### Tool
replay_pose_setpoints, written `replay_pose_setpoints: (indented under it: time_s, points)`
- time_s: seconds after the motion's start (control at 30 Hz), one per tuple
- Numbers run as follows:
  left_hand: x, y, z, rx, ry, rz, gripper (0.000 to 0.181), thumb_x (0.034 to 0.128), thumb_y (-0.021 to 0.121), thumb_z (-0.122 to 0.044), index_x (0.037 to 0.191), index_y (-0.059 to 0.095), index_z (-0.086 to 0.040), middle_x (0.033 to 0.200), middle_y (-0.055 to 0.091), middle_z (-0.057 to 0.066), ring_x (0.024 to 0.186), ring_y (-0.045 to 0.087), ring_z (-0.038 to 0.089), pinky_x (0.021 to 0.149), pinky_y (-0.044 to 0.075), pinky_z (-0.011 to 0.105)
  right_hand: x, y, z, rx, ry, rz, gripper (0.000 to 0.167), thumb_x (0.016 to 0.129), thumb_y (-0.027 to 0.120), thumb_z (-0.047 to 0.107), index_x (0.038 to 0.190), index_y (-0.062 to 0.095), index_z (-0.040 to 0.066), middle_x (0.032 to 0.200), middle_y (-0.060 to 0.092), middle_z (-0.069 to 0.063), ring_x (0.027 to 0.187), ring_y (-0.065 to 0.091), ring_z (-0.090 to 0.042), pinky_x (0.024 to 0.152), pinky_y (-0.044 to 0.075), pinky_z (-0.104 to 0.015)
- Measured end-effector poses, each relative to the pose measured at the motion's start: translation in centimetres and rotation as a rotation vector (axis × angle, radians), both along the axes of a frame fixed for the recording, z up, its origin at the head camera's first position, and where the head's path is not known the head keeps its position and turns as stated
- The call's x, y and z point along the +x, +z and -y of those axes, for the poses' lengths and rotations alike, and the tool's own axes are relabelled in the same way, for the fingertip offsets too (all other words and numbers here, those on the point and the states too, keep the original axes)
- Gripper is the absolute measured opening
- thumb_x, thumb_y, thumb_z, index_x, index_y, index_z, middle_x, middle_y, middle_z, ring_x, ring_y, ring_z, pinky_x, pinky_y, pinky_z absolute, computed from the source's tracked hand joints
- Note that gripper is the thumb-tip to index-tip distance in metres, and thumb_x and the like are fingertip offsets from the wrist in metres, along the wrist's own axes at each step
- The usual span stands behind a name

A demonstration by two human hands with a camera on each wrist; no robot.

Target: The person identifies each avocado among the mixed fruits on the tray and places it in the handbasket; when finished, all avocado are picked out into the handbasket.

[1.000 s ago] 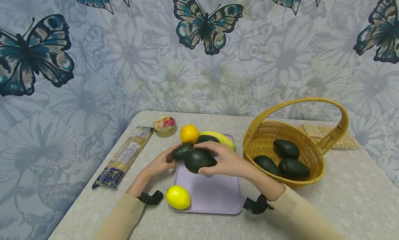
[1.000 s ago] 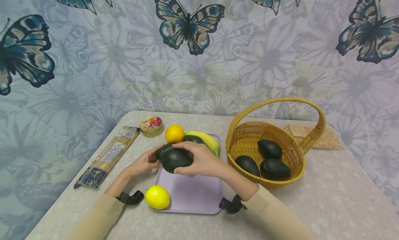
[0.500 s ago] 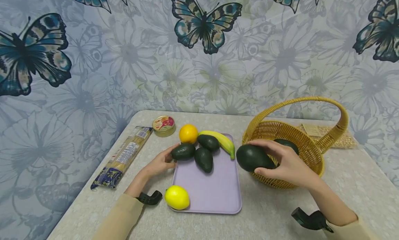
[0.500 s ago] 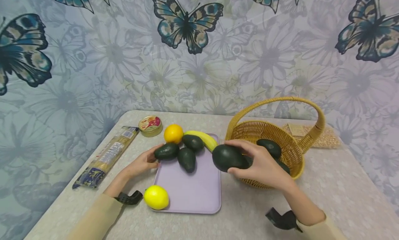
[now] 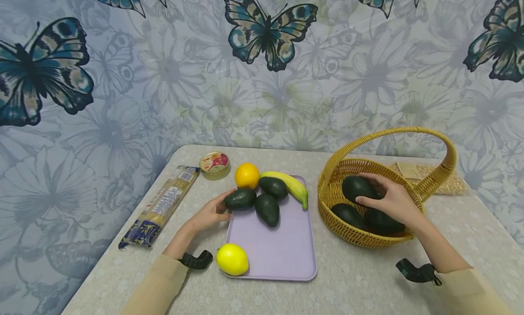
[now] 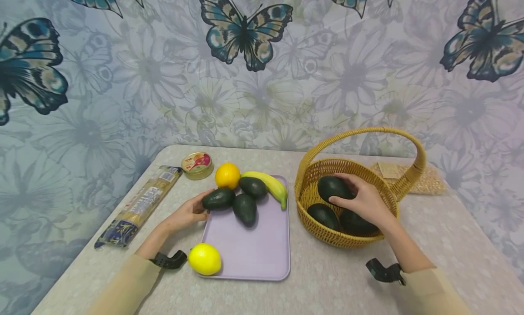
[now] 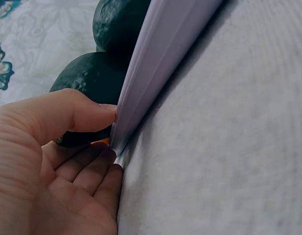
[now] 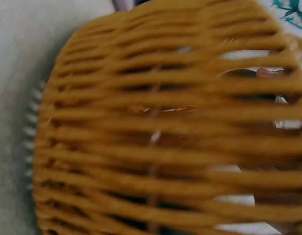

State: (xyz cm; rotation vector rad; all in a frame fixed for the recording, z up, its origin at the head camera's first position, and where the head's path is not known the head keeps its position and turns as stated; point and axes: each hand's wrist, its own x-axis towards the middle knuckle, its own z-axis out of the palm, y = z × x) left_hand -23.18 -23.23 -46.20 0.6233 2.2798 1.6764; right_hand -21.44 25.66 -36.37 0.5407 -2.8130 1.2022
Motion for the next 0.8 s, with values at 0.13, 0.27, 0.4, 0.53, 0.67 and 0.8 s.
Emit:
replay_pose_setpoints:
  time_s: [0.13, 0.27, 0.4, 0.53, 0.67, 0.8]
  points:
    - [0.0, 0.1, -0.1, 0.007, -0.002, 0.001, 0.08, 0.0807, 0.061, 0.007, 0.149, 0.018, 0.002, 0.152, 0.02, 0.021, 0.135, 0.027, 0.037, 0.109, 0.021, 0.051, -1.1, -0.9, -0.3, 0.028, -0.004, 0.019, 0.072, 0.081, 0.072, 0.04, 0.14, 0.044, 0.009, 0.134, 0.048, -0.02, 0.114, 0.051, -0.04, 0.087, 0.044, -0.056]
    - [0.0, 0.0, 0.0, 0.009, -0.004, -0.004, 0.08, 0.0808, 0.061, 0.007, 0.149, 0.018, 0.002, 0.152, 0.019, 0.021, 0.135, 0.027, 0.038, 0.109, 0.021, 0.051, -1.9, -1.9, -0.5, 0.083, 0.011, 0.022, 0.073, 0.082, 0.071, 0.042, 0.14, 0.044, 0.007, 0.135, 0.046, -0.023, 0.116, 0.049, -0.043, 0.087, 0.043, -0.059]
    - [0.0, -0.2, 0.0, 0.009, -0.01, -0.004, 0.08, 0.0809, 0.061, 0.007, 0.149, 0.019, 0.001, 0.152, 0.02, 0.021, 0.135, 0.027, 0.038, 0.108, 0.022, 0.051, -2.4, -2.7, -0.6, 0.116, 0.024, 0.029, 0.075, 0.081, 0.071, 0.042, 0.14, 0.043, 0.004, 0.137, 0.044, -0.025, 0.118, 0.046, -0.045, 0.088, 0.042, -0.059]
    - [0.0, -0.2, 0.0, 0.02, -0.009, -0.004, 0.08, 0.0805, 0.061, 0.009, 0.149, 0.019, 0.002, 0.152, 0.02, 0.022, 0.134, 0.029, 0.038, 0.108, 0.024, 0.051, -2.7, -2.9, -0.3, 0.144, 0.029, 0.035, 0.076, 0.081, 0.071, 0.043, 0.139, 0.043, 0.002, 0.135, 0.045, -0.027, 0.117, 0.046, -0.046, 0.088, 0.042, -0.06]
    - [0.0, -0.1, -0.1, 0.02, -0.001, 0.0, 0.08, 0.0805, 0.06, 0.009, 0.148, 0.018, 0.003, 0.152, 0.02, 0.022, 0.134, 0.028, 0.038, 0.108, 0.021, 0.052, -3.1, -2.8, -0.1, 0.175, 0.038, 0.05, 0.075, 0.081, 0.071, 0.043, 0.137, 0.045, 0.0, 0.132, 0.047, -0.029, 0.116, 0.047, -0.047, 0.087, 0.042, -0.06]
    - [0.1, 0.0, -0.1, 0.017, 0.0, 0.008, 0.08, 0.0807, 0.06, 0.009, 0.148, 0.018, 0.003, 0.152, 0.02, 0.022, 0.135, 0.026, 0.038, 0.109, 0.018, 0.051, -3.4, -2.9, -0.1, 0.188, 0.052, 0.066, 0.072, 0.082, 0.071, 0.041, 0.135, 0.047, -0.001, 0.13, 0.049, -0.029, 0.116, 0.047, -0.046, 0.087, 0.042, -0.059]
